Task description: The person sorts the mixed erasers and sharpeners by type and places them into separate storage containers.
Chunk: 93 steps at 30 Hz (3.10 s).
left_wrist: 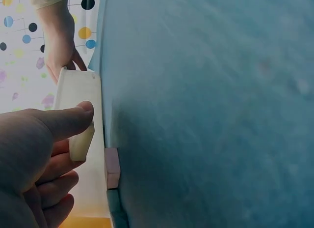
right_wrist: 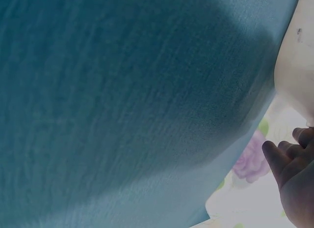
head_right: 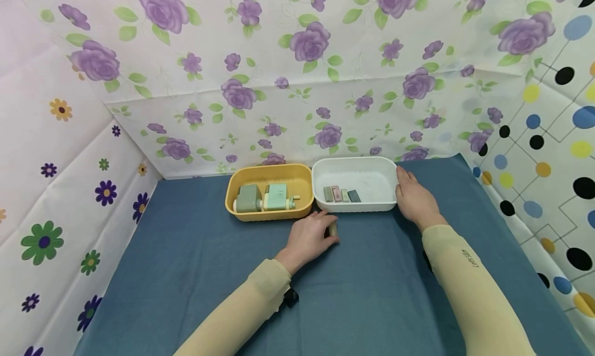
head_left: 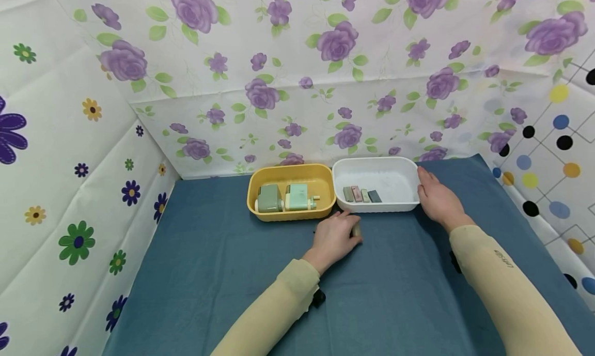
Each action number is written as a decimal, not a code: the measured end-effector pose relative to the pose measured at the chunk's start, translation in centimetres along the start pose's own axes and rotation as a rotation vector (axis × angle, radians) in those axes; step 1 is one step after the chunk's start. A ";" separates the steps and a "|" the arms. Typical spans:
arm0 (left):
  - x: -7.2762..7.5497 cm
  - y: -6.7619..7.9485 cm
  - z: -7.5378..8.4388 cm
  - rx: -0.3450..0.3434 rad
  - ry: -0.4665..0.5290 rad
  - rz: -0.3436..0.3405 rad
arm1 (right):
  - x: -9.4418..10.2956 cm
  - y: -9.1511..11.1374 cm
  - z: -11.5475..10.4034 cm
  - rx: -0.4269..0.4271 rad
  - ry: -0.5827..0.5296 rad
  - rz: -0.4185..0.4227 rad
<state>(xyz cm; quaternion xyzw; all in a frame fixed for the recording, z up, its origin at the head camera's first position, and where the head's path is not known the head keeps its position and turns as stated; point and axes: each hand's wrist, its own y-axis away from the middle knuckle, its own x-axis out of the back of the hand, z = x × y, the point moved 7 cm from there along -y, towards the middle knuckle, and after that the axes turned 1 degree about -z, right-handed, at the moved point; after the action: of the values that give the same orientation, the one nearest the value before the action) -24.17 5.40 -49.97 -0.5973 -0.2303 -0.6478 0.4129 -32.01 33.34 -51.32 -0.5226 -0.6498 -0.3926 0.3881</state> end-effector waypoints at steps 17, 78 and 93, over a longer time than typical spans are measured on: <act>1.4 0.0 1.5 -0.093 0.048 0.070 | 0.0 0.1 0.1 -0.002 -0.005 -0.007; 4.4 -3.7 -0.7 0.037 0.140 0.176 | -0.3 0.0 0.6 -0.004 -0.064 -0.024; 4.3 -8.3 -3.8 0.170 0.067 0.088 | -0.3 -0.1 1.0 -0.004 -0.065 -0.006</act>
<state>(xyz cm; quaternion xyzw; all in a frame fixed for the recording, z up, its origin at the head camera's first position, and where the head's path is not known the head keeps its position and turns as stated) -32.85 5.87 -44.88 -0.5475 -0.2442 -0.6269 0.4976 -32.19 34.14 -51.99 -0.5339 -0.6630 -0.3776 0.3644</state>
